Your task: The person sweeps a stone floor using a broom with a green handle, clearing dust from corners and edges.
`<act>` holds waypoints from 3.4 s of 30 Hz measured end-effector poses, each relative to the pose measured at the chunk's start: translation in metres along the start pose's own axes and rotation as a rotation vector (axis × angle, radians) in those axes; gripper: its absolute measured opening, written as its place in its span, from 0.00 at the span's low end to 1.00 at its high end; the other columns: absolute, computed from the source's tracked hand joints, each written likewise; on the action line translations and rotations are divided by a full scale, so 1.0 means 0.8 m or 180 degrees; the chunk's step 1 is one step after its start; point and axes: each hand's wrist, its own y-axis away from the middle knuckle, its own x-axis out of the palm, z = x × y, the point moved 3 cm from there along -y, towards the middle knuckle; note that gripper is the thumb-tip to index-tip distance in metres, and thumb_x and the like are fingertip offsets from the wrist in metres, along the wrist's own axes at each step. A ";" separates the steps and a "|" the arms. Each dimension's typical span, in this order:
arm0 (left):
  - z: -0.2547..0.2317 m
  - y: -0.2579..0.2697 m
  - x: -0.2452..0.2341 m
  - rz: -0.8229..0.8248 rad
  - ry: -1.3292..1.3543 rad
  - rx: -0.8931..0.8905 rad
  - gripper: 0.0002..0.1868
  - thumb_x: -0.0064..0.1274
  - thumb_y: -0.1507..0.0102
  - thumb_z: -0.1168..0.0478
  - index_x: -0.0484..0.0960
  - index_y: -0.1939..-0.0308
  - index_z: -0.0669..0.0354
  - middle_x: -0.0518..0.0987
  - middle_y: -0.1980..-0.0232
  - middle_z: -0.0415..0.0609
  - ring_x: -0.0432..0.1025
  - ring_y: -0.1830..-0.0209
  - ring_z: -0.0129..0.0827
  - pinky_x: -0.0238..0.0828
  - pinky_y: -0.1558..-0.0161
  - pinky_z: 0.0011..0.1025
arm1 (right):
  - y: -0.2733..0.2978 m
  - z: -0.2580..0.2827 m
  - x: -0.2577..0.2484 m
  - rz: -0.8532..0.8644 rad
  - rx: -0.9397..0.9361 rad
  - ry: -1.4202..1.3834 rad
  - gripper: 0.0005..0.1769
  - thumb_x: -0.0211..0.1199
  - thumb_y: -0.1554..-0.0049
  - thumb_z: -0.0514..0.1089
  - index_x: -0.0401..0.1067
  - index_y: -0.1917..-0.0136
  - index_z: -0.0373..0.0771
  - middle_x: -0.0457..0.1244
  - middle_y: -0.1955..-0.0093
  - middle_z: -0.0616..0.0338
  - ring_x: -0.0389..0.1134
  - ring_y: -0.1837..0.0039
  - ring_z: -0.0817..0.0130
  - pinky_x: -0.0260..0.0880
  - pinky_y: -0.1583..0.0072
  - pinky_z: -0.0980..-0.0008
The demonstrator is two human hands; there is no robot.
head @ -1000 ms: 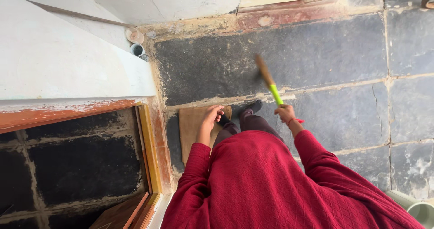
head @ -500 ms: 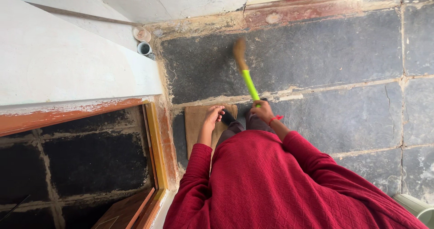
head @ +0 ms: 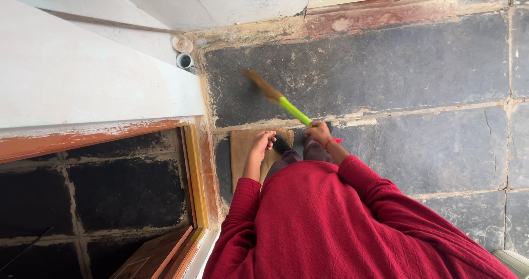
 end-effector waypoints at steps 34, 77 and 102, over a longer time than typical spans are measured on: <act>0.014 -0.009 0.063 0.0072 -0.0545 -0.0092 0.09 0.54 0.36 0.55 0.82 0.61 0.56 0.78 0.72 0.43 0.65 0.83 0.21 0.60 0.81 0.22 | 0.005 -0.017 -0.007 0.0536 0.0184 -0.0971 0.10 0.64 0.51 0.32 0.66 0.68 0.41 0.57 0.75 0.63 0.53 0.78 0.76 0.52 0.77 0.73; -0.132 -0.191 0.193 0.0018 0.0796 -0.0552 0.12 0.58 0.42 0.70 0.72 0.58 0.67 0.73 0.72 0.50 0.69 0.77 0.36 0.66 0.75 0.32 | -0.043 0.023 -0.226 0.0361 -0.0620 -0.0010 0.21 0.65 0.41 0.44 0.71 0.34 0.43 0.71 0.54 0.55 0.70 0.58 0.72 0.72 0.58 0.69; -0.203 -0.310 0.276 0.0534 -0.2333 -0.0386 0.04 0.54 0.43 0.72 0.76 0.65 0.70 0.74 0.74 0.51 0.71 0.83 0.36 0.70 0.82 0.34 | -0.034 -0.057 -0.134 -0.1699 0.0955 -0.1824 0.09 0.63 0.40 0.41 0.76 0.48 0.35 0.67 0.62 0.59 0.65 0.67 0.76 0.69 0.64 0.74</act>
